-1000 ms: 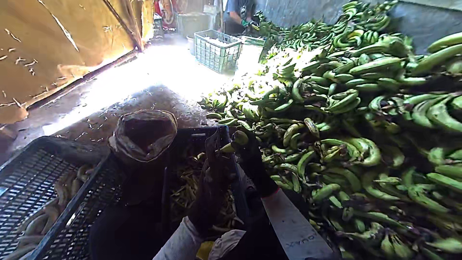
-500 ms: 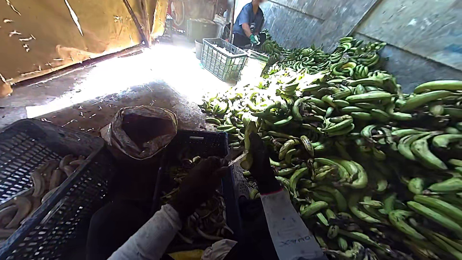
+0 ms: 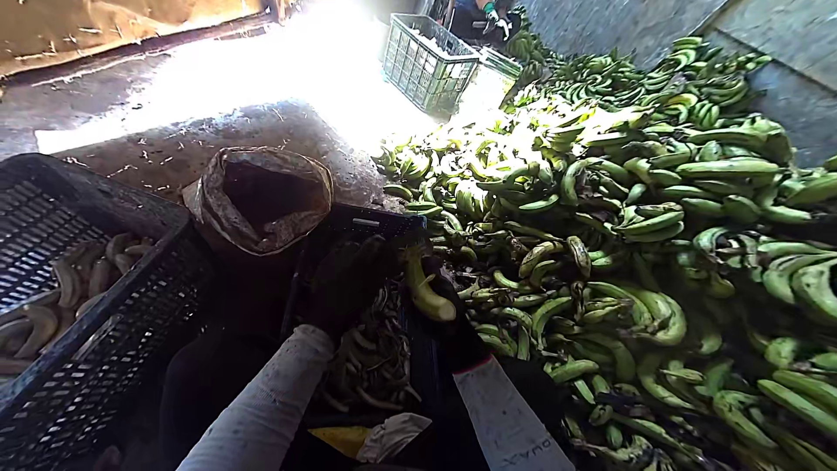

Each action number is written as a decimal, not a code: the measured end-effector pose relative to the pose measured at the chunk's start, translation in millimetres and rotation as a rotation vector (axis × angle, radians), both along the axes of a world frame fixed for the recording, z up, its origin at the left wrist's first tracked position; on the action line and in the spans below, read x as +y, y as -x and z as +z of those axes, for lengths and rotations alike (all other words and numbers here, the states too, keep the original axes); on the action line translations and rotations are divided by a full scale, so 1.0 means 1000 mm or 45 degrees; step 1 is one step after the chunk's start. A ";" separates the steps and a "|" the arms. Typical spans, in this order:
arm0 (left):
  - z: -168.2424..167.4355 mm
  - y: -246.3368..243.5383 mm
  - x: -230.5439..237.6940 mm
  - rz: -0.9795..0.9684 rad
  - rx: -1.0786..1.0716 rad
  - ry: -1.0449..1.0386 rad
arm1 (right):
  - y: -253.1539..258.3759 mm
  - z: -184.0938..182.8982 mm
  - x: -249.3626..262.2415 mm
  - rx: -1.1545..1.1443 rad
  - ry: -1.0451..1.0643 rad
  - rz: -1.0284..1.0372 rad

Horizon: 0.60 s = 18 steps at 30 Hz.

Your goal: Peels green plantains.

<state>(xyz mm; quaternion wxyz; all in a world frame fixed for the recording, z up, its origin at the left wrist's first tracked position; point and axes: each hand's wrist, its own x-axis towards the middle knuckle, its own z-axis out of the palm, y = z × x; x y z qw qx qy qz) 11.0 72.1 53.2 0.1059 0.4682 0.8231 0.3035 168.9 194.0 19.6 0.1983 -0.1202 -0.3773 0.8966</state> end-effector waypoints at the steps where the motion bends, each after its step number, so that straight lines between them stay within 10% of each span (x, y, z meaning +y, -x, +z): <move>1: -0.006 0.010 0.000 0.080 -0.031 -0.081 | -0.003 0.002 -0.007 -0.050 -0.047 0.029; 11: 0.005 -0.047 -0.022 -0.385 -0.322 -0.258 | -0.005 0.033 0.039 -0.361 -0.732 -0.800; 18: -0.010 -0.015 -0.009 -0.102 0.021 -0.092 | -0.010 -0.005 0.024 0.206 -0.028 0.135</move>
